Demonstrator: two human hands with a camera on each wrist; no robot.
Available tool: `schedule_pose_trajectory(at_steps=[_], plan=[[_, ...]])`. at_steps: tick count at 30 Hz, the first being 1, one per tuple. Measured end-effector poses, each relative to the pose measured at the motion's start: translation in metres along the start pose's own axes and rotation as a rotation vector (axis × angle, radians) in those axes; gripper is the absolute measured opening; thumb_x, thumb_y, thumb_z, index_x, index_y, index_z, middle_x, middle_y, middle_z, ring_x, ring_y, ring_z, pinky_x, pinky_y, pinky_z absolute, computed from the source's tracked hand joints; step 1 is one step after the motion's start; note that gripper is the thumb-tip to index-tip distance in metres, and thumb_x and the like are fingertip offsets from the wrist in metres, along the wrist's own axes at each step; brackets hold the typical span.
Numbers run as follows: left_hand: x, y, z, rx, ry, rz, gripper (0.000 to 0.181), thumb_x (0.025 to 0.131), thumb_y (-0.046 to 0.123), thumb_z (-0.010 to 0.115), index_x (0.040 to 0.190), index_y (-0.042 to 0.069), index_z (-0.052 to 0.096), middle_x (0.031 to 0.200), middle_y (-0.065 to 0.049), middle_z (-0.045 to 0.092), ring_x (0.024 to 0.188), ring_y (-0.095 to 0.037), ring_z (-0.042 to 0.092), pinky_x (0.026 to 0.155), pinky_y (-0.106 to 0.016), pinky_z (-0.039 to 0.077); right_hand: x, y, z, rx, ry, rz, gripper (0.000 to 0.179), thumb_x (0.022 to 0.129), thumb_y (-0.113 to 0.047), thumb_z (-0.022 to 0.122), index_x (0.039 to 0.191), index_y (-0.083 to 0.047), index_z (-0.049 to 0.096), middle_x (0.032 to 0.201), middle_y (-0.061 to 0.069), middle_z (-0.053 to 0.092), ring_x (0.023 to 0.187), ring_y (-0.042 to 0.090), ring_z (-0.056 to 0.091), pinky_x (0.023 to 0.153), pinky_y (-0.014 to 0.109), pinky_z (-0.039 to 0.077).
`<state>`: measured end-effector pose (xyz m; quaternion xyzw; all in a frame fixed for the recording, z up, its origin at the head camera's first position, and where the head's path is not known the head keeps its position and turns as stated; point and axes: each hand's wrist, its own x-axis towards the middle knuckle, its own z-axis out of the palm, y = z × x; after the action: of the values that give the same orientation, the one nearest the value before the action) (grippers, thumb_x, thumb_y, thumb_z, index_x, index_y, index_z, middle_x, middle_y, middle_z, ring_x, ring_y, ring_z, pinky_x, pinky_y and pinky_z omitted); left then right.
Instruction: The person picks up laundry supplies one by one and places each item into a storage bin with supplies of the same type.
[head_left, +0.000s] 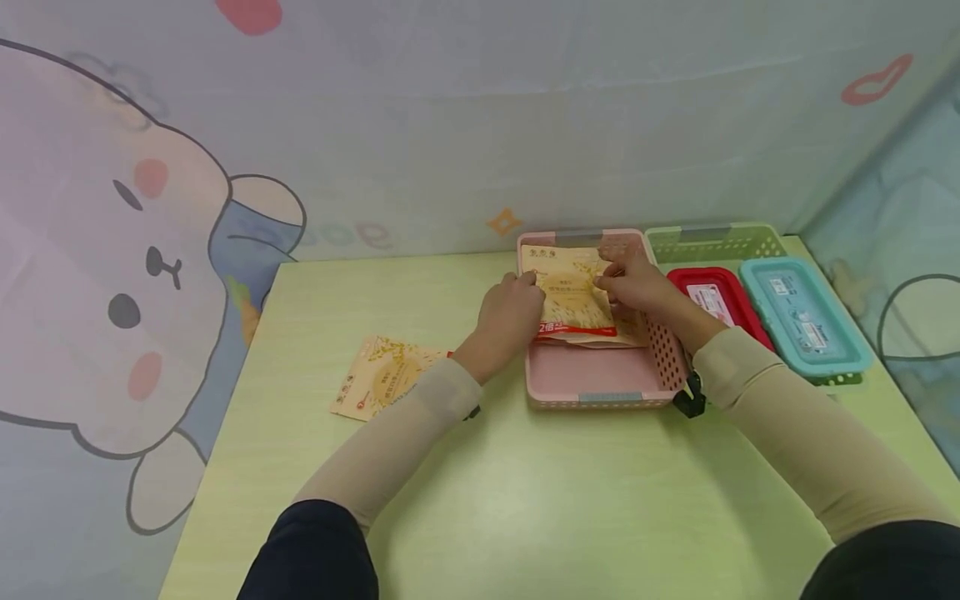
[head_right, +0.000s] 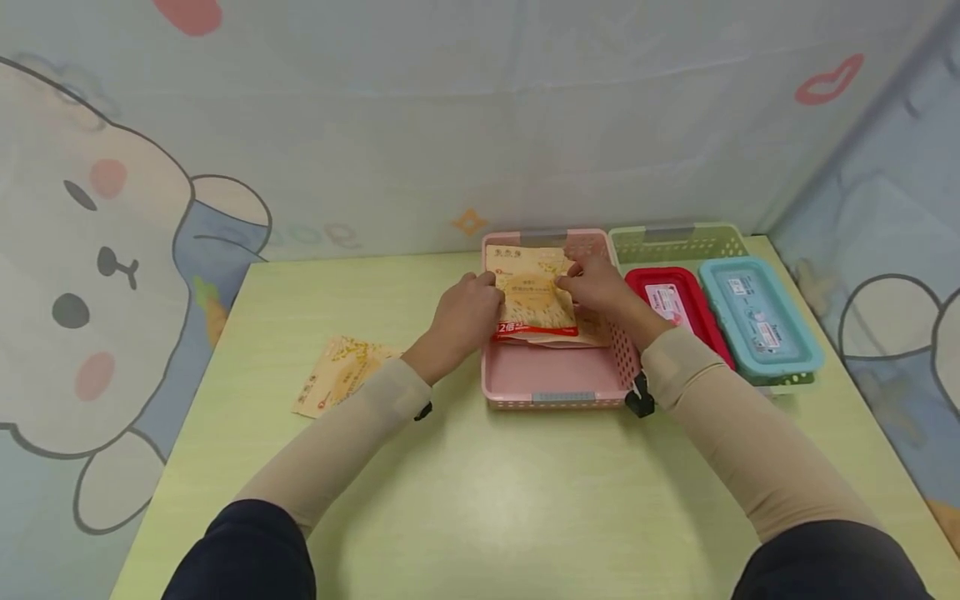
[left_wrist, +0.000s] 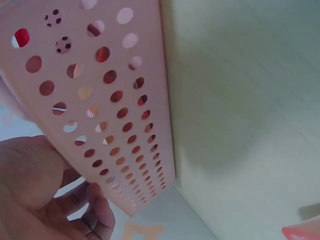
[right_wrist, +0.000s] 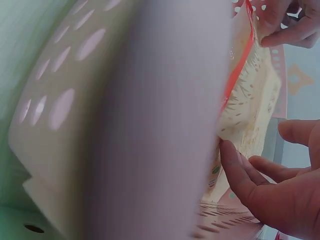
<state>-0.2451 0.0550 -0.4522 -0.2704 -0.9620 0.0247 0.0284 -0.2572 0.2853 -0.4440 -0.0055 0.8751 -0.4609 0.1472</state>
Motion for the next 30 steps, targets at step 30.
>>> schedule_pose_trajectory(at_steps=[30], plan=[[-0.002, -0.003, 0.012, -0.101, 0.065, -0.006, 0.017, 0.107, 0.016, 0.063, 0.110, 0.010, 0.079, 0.124, -0.006, 0.066, 0.093, -0.022, 0.059, 0.076, -0.032, 0.058, -0.008, -0.007, 0.005, -0.216, 0.051, -0.044, 0.050, 0.109, -0.024, 0.058, 0.144, 0.012, 0.054, 0.138, 0.032, 0.059, 0.114, 0.042, 0.062, 0.093, 0.051, 0.055]])
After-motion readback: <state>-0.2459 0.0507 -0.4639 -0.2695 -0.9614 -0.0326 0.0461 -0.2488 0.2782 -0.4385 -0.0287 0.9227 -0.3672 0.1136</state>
